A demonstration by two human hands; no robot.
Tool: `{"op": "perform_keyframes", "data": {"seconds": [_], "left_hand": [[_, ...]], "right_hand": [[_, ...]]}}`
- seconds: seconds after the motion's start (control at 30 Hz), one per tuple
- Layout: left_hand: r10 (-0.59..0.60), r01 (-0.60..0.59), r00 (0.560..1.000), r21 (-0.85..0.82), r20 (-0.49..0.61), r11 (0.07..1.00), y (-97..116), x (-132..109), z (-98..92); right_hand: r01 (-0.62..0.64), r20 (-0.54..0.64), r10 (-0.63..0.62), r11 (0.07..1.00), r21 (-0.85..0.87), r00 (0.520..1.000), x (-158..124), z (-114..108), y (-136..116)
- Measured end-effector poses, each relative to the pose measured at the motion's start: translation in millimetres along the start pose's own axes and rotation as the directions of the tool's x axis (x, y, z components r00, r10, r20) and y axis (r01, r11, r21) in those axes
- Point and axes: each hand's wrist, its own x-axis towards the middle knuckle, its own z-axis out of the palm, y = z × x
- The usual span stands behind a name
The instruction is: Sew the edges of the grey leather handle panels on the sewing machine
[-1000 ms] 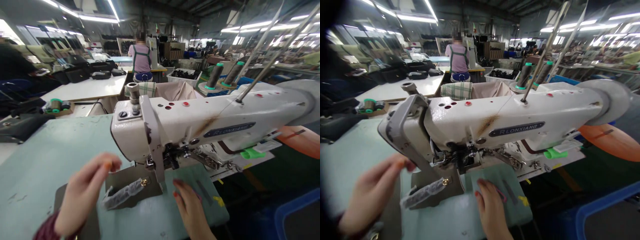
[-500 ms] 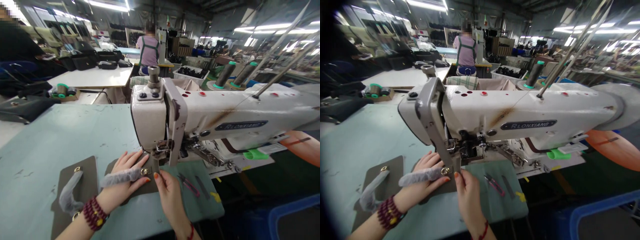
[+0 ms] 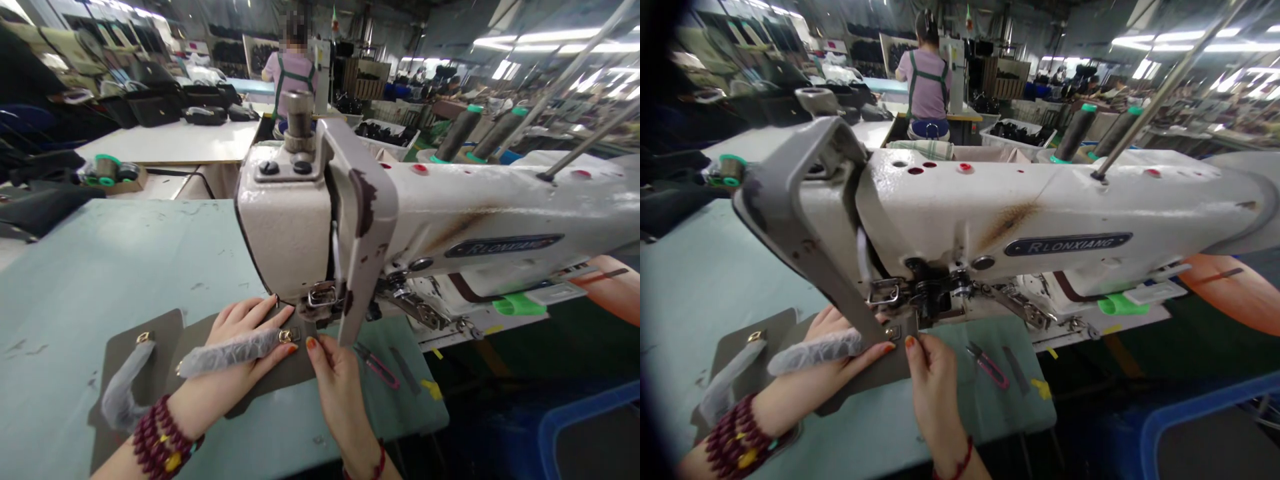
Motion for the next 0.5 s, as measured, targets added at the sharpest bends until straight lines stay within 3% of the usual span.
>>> {"op": "perform_keyframes", "data": {"seconds": [0.3,0.5], "left_hand": [[-0.007,0.012,0.998,-0.084,0.057,0.996,-9,14,-4.4],[-0.038,0.065,0.987,-0.170,0.156,0.983,-19,14,-1.1]], "right_hand": [[0.010,-0.050,-0.008,0.999,0.041,0.999,7,4,-6],[-0.146,0.064,0.133,0.950,0.277,0.989,-2,-3,5]]}}
